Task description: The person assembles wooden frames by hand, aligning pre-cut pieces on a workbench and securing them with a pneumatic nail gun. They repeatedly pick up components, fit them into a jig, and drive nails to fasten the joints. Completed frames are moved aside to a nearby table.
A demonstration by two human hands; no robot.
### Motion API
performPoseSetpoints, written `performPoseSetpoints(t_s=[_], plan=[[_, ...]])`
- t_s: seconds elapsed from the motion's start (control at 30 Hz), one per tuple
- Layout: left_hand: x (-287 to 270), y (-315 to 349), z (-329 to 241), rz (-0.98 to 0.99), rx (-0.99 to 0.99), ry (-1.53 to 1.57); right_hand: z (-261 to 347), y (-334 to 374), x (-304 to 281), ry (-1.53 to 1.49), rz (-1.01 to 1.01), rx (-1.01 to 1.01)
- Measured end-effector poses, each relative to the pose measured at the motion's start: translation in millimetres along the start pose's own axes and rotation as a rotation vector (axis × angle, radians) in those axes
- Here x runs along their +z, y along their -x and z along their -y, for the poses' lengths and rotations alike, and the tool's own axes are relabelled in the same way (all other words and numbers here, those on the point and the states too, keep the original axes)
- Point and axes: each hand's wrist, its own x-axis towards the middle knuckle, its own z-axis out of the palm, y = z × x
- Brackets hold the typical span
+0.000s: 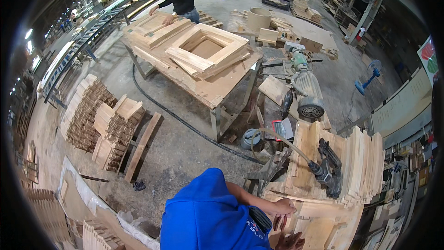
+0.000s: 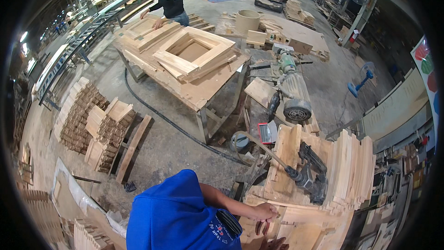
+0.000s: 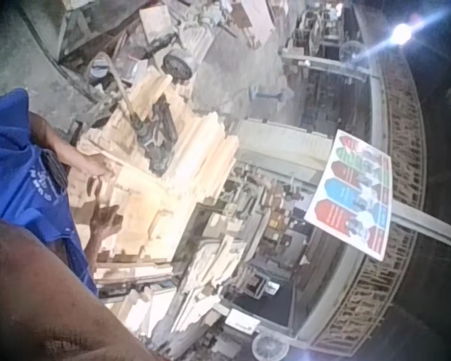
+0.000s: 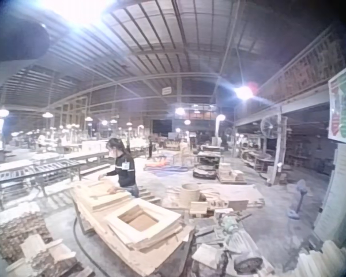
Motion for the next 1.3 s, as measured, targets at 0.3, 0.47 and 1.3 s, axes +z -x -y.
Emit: performPoseSetpoints(t_s=[0.3, 0.47, 1.3], plan=[[-9.4, 4.4, -1.7, 0.050, 0.026, -0.026, 8.8, -0.3, -6.5, 0.146, -0.016, 0.012], [-9.1, 2.3, 1.0, 0.095, 0.054, -0.048, 14.2, -7.3, -16.7, 0.242, -0.067, -0.075], [-10.8, 3.0, -5.2, 0.190, 0.052, -0.021, -23.4, 19.0, 30.9, -0.646, -0.217, 0.542]])
